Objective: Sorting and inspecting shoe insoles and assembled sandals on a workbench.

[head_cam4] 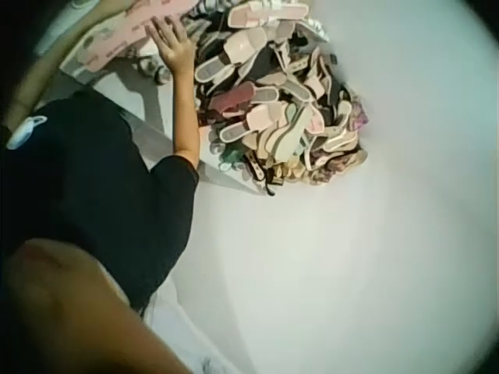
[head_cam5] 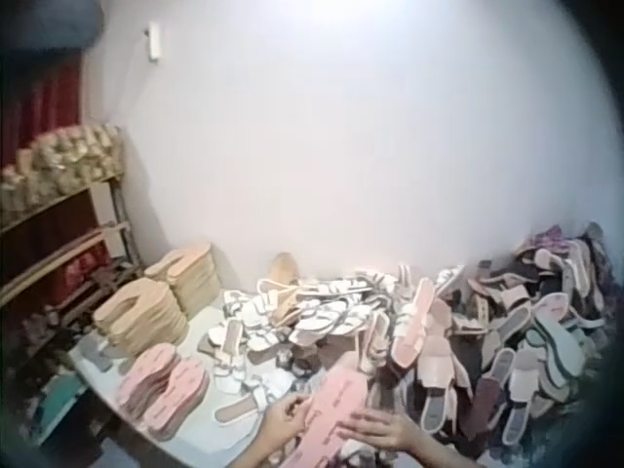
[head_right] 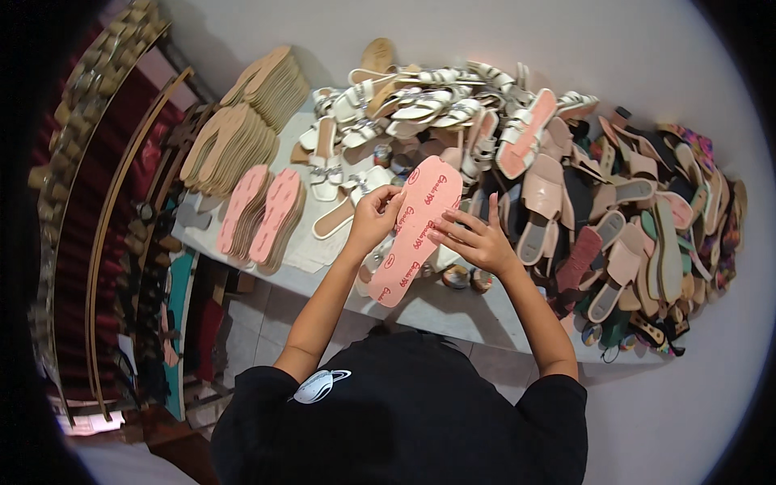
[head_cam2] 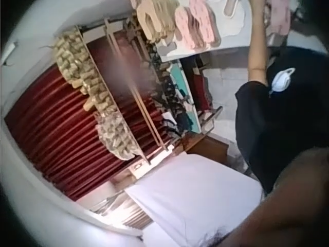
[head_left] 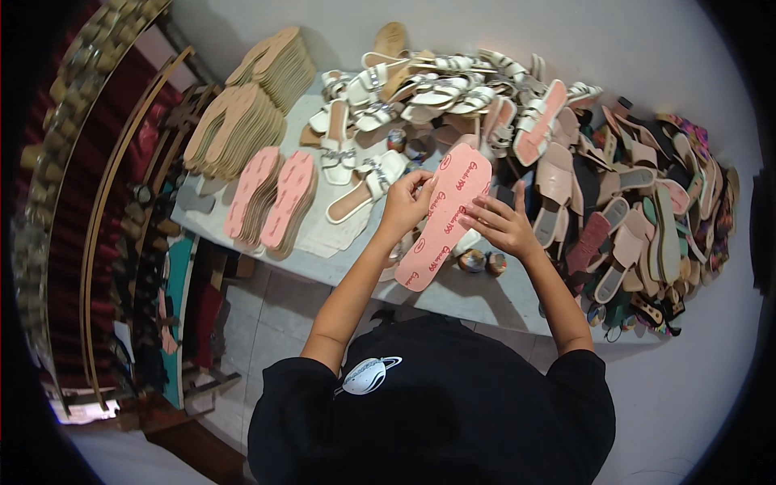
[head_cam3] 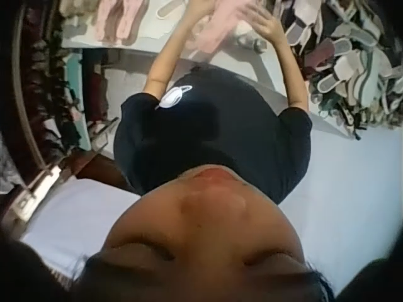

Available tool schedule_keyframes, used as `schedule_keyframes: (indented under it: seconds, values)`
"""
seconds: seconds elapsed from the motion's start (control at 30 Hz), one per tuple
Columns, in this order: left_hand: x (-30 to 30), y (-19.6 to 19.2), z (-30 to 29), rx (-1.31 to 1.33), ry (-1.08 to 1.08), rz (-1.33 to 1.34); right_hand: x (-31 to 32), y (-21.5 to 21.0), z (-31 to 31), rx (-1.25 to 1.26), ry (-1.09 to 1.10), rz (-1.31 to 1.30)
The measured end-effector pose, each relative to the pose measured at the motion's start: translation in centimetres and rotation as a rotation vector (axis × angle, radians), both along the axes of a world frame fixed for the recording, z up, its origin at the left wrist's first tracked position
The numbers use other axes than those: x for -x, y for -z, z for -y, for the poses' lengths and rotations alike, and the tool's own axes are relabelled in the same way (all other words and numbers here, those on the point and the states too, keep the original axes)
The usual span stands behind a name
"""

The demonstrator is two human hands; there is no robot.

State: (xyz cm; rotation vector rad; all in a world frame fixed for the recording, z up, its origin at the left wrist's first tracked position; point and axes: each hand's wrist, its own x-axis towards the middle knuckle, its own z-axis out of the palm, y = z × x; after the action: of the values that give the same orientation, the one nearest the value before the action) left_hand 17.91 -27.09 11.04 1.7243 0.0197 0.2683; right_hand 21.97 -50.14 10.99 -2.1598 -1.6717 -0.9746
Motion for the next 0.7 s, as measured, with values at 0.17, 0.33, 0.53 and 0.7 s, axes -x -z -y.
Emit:
schedule_keyframes:
  seconds: [0.17,0.33,0.53,0.7]
  values:
    - [2.7,0.2,-4.9,0.053,-0.076,-0.055,0.8,0.6,-5.9,-0.038,-0.081,0.041]
    - [5.9,1.5,-9.9,0.033,-0.199,0.026,2.2,1.5,-12.2,-0.153,-0.069,-0.055]
    - [14.3,0.8,-15.6,-0.237,-0.204,-0.023,3.2,4.5,-19.7,-0.308,-0.040,-0.189]
    - [19.0,3.1,-19.4,-0.587,-0.359,0.057,3.4,6.8,-25.0,-0.319,-0.035,-0.295]
